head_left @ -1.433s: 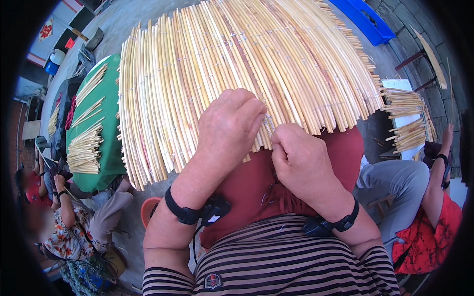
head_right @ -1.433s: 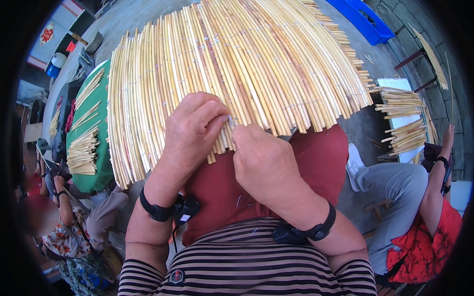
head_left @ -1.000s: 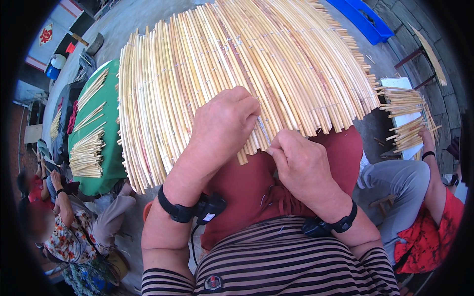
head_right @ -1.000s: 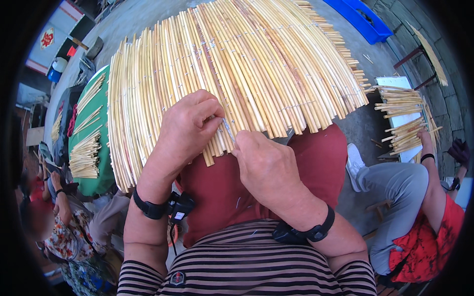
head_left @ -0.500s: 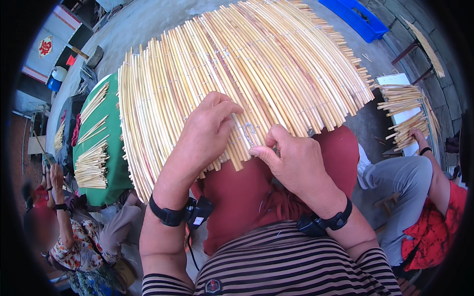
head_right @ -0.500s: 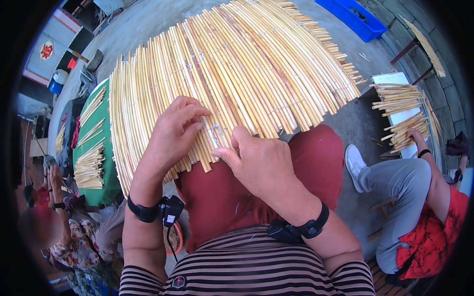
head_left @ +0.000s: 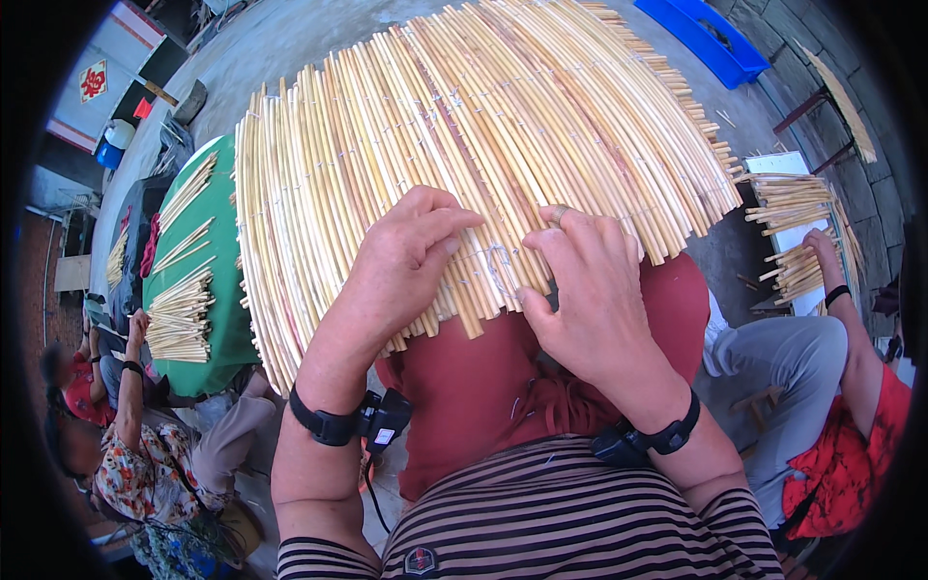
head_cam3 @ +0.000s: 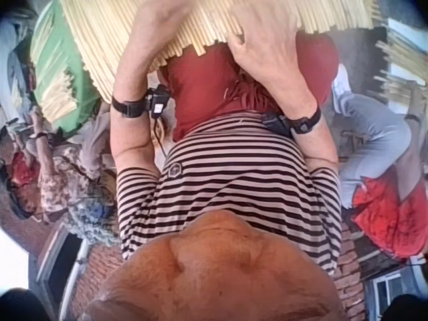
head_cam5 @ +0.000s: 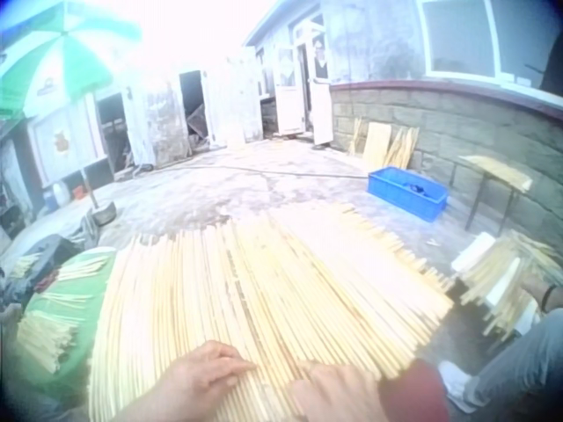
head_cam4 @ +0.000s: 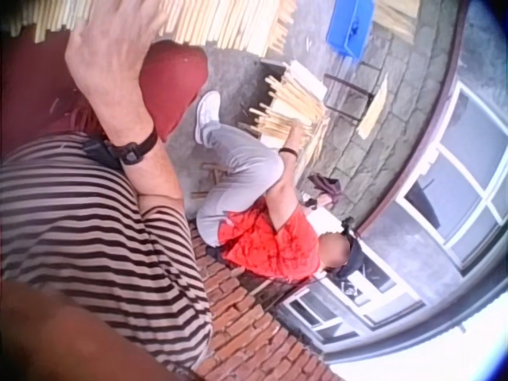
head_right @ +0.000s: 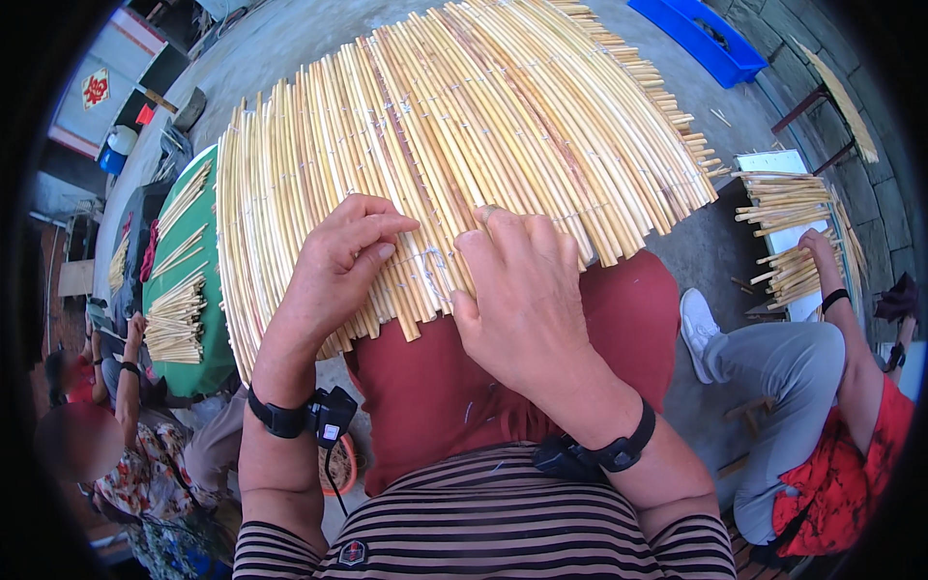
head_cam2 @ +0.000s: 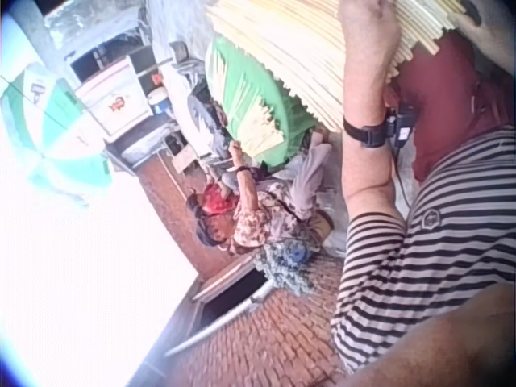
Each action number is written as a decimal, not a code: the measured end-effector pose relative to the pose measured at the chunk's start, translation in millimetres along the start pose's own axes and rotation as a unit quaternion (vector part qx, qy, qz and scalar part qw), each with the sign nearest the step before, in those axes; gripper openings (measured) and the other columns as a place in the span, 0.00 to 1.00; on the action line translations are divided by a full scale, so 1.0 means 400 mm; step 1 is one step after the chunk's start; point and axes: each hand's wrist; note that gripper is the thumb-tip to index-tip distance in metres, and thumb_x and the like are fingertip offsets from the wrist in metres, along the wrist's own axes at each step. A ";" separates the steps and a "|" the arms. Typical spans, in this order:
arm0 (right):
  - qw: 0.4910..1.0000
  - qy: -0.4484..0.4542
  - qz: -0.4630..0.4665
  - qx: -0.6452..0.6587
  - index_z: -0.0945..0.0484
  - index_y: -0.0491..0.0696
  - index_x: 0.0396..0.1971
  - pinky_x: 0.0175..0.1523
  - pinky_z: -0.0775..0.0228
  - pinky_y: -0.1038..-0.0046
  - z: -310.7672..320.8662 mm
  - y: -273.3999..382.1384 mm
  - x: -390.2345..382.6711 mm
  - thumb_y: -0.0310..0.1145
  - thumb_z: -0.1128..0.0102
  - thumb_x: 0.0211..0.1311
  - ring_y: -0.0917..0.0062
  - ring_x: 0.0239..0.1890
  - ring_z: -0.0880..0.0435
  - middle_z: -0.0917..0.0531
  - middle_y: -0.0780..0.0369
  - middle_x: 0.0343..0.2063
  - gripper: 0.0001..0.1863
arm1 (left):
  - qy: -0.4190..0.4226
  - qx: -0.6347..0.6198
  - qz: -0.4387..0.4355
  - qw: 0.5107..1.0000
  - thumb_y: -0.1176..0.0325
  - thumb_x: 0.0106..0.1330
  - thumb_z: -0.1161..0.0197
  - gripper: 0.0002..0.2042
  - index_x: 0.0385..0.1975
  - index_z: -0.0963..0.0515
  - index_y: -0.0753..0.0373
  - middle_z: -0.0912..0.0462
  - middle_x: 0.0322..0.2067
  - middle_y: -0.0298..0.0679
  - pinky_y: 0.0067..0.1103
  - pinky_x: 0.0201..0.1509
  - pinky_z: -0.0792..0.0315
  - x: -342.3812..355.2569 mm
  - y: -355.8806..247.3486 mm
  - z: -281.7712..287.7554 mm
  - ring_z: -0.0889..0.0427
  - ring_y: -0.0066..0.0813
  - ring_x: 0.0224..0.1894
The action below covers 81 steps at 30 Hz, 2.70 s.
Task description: The person sits on the floor and weaves a bamboo mat by threading a white string through parallel bamboo sticks. They use a needle to pass the string through the sticks and a pair of scissors to cut the string. The person adjusts the mat and continues the weaving process.
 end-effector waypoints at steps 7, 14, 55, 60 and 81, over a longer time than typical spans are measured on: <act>0.999 -0.021 -0.019 -0.037 0.25 0.47 0.42 0.52 0.40 0.64 -0.049 -0.002 0.045 0.34 0.31 0.45 0.65 0.49 0.30 0.25 0.60 0.50 0.22 | 0.013 -0.008 0.017 1.000 0.84 0.58 0.40 0.14 0.43 0.18 0.63 0.22 0.40 0.41 0.26 0.48 0.26 0.003 -0.006 0.002 0.20 0.36 0.44; 0.996 -0.051 0.025 0.065 0.24 0.46 0.42 0.52 0.39 0.65 -0.038 -0.023 0.021 0.33 0.31 0.49 0.67 0.49 0.27 0.23 0.60 0.48 0.19 | 0.013 0.021 -0.033 0.999 0.81 0.59 0.41 0.14 0.44 0.19 0.64 0.22 0.41 0.44 0.28 0.44 0.24 0.006 -0.003 0.007 0.19 0.41 0.42; 0.986 -0.085 0.073 0.126 0.21 0.46 0.36 0.49 0.36 0.67 -0.068 -0.105 -0.009 0.24 0.39 0.50 0.69 0.45 0.24 0.20 0.61 0.47 0.11 | 0.097 0.167 -0.207 0.959 0.80 0.48 0.35 0.13 0.34 0.16 0.59 0.19 0.37 0.39 0.25 0.35 0.22 0.107 0.058 0.025 0.18 0.35 0.36; 0.985 -0.102 0.073 0.119 0.21 0.44 0.32 0.46 0.35 0.69 -0.065 -0.098 -0.003 0.26 0.42 0.53 0.71 0.43 0.22 0.18 0.59 0.42 0.06 | 0.125 0.169 -0.205 0.956 0.80 0.52 0.35 0.09 0.32 0.18 0.62 0.20 0.37 0.41 0.26 0.36 0.23 0.113 0.050 0.032 0.19 0.38 0.35; 0.986 -0.076 0.065 0.137 0.22 0.46 0.35 0.49 0.36 0.67 -0.069 -0.103 -0.012 0.24 0.38 0.49 0.68 0.45 0.24 0.20 0.60 0.46 0.11 | 0.372 0.199 -0.110 0.900 0.73 0.55 0.36 0.09 0.27 0.31 0.62 0.30 0.30 0.37 0.32 0.35 0.29 0.238 -0.006 0.040 0.23 0.41 0.32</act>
Point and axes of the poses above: each hand's wrist, its own x-axis towards the middle knuckle, its own z-axis out of the back of the hand, y = z × x
